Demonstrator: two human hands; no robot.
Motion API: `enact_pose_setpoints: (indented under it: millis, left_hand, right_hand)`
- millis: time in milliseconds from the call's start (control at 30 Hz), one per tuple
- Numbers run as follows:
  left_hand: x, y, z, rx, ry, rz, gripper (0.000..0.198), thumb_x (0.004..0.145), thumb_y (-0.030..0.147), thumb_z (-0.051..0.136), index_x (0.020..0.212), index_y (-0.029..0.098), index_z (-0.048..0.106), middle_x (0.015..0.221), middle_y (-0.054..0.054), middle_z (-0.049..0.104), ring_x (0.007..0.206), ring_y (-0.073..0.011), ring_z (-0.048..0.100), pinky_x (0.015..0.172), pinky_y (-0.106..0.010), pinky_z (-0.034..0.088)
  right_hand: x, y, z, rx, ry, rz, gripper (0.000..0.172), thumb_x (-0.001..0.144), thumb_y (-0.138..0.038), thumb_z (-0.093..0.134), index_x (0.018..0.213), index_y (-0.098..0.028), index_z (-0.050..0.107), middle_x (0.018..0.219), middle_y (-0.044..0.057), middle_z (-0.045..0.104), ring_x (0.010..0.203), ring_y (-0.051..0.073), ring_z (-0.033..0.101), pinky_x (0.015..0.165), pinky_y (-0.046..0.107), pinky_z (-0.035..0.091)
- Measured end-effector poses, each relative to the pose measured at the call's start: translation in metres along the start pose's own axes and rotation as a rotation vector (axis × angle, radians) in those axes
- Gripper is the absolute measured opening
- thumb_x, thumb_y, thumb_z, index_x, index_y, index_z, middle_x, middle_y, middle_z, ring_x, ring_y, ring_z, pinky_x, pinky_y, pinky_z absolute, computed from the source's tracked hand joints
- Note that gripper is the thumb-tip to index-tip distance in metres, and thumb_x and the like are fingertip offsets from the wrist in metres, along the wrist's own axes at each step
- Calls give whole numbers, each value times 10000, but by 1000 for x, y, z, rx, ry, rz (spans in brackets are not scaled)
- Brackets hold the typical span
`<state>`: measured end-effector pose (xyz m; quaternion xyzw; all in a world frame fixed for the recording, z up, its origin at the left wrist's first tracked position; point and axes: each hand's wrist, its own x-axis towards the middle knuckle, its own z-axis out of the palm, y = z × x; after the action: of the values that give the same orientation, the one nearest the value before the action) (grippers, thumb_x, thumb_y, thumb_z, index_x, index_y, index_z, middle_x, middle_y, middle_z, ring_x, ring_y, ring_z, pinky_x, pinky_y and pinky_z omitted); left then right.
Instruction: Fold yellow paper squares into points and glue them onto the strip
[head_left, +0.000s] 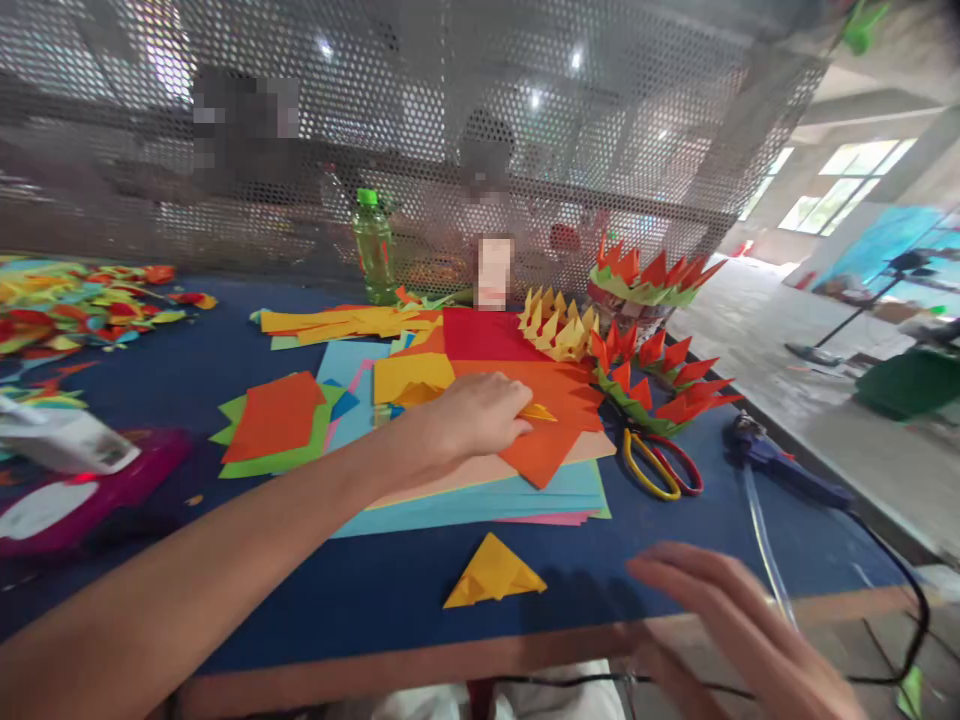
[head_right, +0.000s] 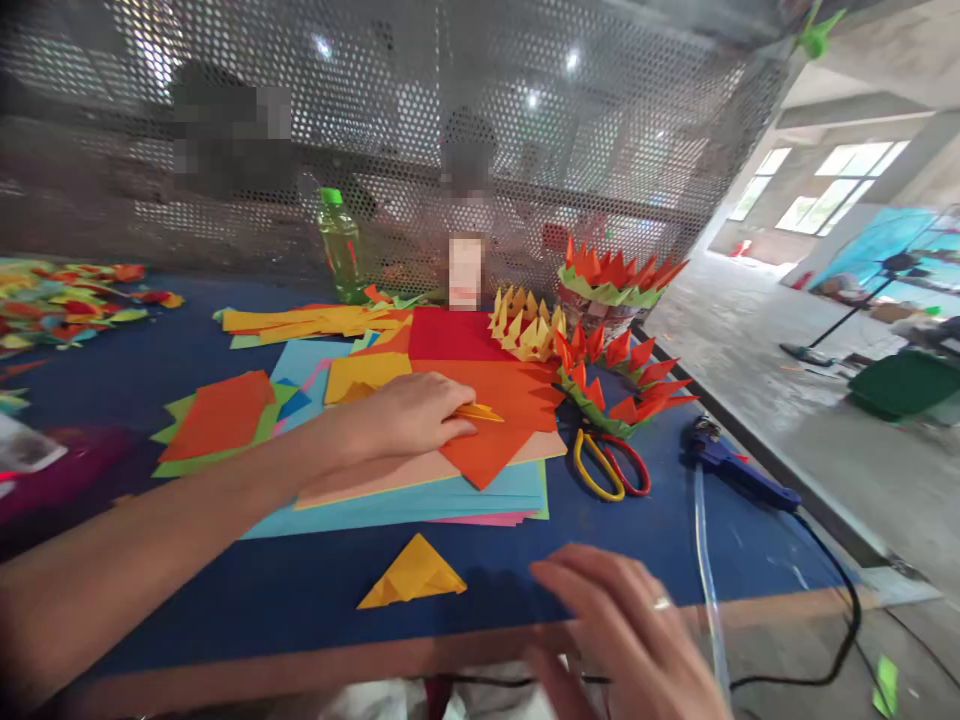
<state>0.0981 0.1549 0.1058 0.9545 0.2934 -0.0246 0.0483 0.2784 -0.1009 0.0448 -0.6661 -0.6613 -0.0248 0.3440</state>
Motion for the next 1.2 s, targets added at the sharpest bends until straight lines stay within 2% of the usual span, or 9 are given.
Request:
enact_pose_setpoints:
  millis: [67, 167, 300, 400, 600, 700, 900, 1067, 1200]
  left_hand:
    - [-1, 0, -3, -16, -12, 13, 283, 999, 395, 605, 1137, 153, 653, 1109, -67, 688, 993, -204, 678, 900, -430, 570]
    - [-3, -1, -7, -38, -26, 18, 281, 996, 393, 610, 1134, 152, 651, 1097, -65, 688, 974, -199, 679, 880, -418, 576]
    - [-4, -5, -10, -65, -26, 26, 279, 990, 383, 621, 1148, 153, 646, 1123, -69, 680, 988, -203, 675, 881, -419, 576]
    - [-2, -9, -10, -75, -30, 35, 277, 987, 381, 626, 1144, 153, 647, 1114, -67, 681, 980, -201, 675, 876, -417, 577]
    - [-2, -12, -11, -84, -55, 49, 258, 991, 377, 621, 1110, 150, 653, 1060, -55, 687, 933, -187, 679, 842, -393, 583]
    - [-4, -11, -12, -95, -60, 58, 250, 997, 378, 611, 1090, 150, 653, 1018, -44, 687, 885, -174, 676, 817, -377, 581]
    - [-7, -1, -10, -94, -70, 122, 206, 988, 352, 620, 1000, 151, 662, 932, -23, 680, 863, -170, 664, 816, -372, 562]
    - [-16, 14, -14, -96, -90, 153, 72, 941, 206, 609, 948, 175, 673, 877, -21, 693, 822, -189, 665, 708, -310, 488]
    - [-19, 18, -17, -135, -109, 154, 77, 906, 199, 616, 897, 223, 688, 864, -28, 717, 835, -217, 680, 611, -288, 372]
  right_hand:
    - [7, -36, 27, -25, -55, -145, 377, 891, -411, 688, 1257, -347, 625, 1123, 40, 740, 944, 250, 741, 759, 367, 617]
    - [28, -61, 55, -64, -87, -132, 317, 972, -476, 574, 1223, -283, 601, 1087, 71, 724, 938, 258, 724, 742, 386, 598]
    - [42, -66, 77, -87, -199, -59, 287, 967, -523, 565, 1007, -245, 620, 948, 68, 680, 810, 267, 692, 690, 423, 564]
    - [39, -65, 86, -28, -293, -50, 156, 890, -336, 695, 949, -243, 584, 942, 35, 653, 833, 240, 664, 724, 388, 548]
    - [37, -57, 84, 249, -337, -64, 255, 759, -64, 682, 871, -248, 546, 820, -48, 655, 772, 139, 625, 695, 218, 496]
    - [42, -48, 71, 331, -221, -12, 154, 876, -154, 619, 983, -264, 613, 866, -41, 692, 735, 119, 636, 659, 192, 496]
    - [57, -24, 58, 279, 300, 134, 97, 975, -318, 593, 982, -244, 656, 873, -4, 703, 780, 143, 668, 712, 215, 527]
    - [64, -17, 61, 279, 351, 123, 127, 982, -306, 579, 1037, -251, 679, 991, 19, 733, 935, 162, 701, 809, 225, 551]
    - [65, -15, 62, 276, 318, 116, 147, 970, -315, 598, 1044, -243, 703, 950, 14, 756, 817, 148, 718, 736, 208, 563]
